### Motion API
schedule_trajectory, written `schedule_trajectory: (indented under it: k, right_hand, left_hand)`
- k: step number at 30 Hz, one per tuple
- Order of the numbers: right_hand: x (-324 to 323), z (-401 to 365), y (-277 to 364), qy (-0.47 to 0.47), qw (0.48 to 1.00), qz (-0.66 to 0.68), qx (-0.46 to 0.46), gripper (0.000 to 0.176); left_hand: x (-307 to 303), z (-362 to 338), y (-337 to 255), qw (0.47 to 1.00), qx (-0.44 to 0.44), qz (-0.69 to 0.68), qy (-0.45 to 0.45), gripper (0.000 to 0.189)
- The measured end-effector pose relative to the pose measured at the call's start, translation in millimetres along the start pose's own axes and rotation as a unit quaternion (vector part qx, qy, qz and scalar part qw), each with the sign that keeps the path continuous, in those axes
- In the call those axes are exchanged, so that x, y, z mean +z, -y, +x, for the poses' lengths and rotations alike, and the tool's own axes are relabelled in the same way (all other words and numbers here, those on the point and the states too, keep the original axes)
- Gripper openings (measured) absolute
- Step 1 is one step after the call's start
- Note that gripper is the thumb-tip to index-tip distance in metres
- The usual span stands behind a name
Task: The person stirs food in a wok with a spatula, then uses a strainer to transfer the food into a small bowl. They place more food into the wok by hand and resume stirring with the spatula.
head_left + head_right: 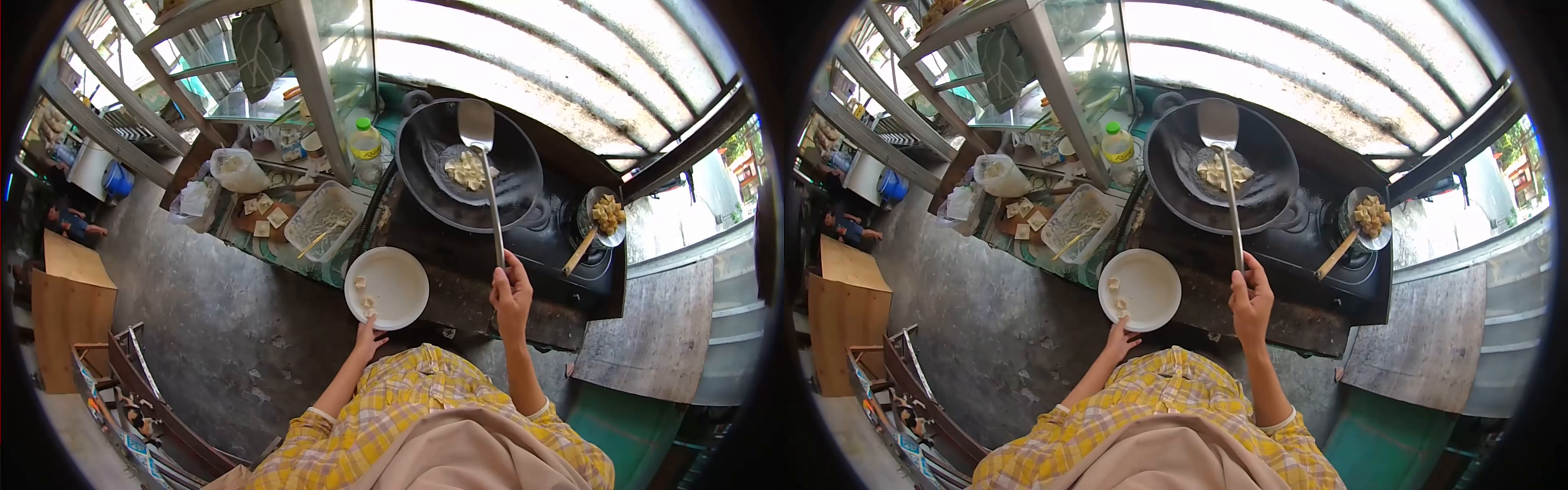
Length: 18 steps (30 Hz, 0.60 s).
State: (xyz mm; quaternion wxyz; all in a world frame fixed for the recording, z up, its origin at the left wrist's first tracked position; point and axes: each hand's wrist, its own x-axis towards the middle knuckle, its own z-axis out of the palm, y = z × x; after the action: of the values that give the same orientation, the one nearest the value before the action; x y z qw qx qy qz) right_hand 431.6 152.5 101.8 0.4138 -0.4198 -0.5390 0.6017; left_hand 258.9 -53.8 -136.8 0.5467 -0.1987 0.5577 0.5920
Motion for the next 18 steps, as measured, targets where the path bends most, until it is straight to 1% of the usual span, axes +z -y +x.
schedule_trajectory:
  k: [2,3,6,7,10,11,14,16,18]
  right_hand:
    - [-3.6,1.6,3.3,-0.008,1.0,0.007,-0.002,0.035]
    - [-3.9,2.2,7.5,-0.012,1.0,0.005,-0.003,0.035]
    - [-5.7,3.9,16.8,-0.02,1.0,0.009,-0.013,0.035]
    - [-5.6,5.0,20.2,-0.027,0.999,0.011,-0.016,0.035]
    - [-11.0,7.2,28.2,-0.041,0.999,0.005,-0.028,0.035]
    - [-12.7,7.5,31.4,-0.046,0.998,0.006,-0.03,0.035]
    - [-19.7,8.1,39.1,-0.063,0.997,0.01,-0.037,0.035]
    - [-27.0,8.9,41.7,-0.075,0.996,0.012,-0.043,0.035]
    - [-33.7,9.1,43.9,-0.086,0.995,0.014,-0.054,0.036]
  left_hand:
    - [12.7,2.9,8.8,0.99,0.135,0.038,0.013,0.058]
    - [14.1,4.5,8.3,0.985,0.156,0.072,0.002,0.06]
    - [5.2,11.0,11.6,0.963,0.262,0.055,0.021,0.067]
    - [8.2,-1.6,2.1,0.969,0.24,0.053,0.012,0.066]
    - [2.6,-23.6,-19.9,0.968,0.241,-0.022,0.072,0.06]
    - [9.7,-44.7,-35.7,0.969,0.241,-0.009,0.057,0.058]
    - [31.4,-97.9,-91.6,0.97,0.225,-0.025,0.091,0.053]
    - [47.1,-111.6,-129.3,0.955,0.279,0.014,0.098,0.052]
    - [76.9,-124.9,-173.0,0.922,0.368,0.077,0.092,0.051]
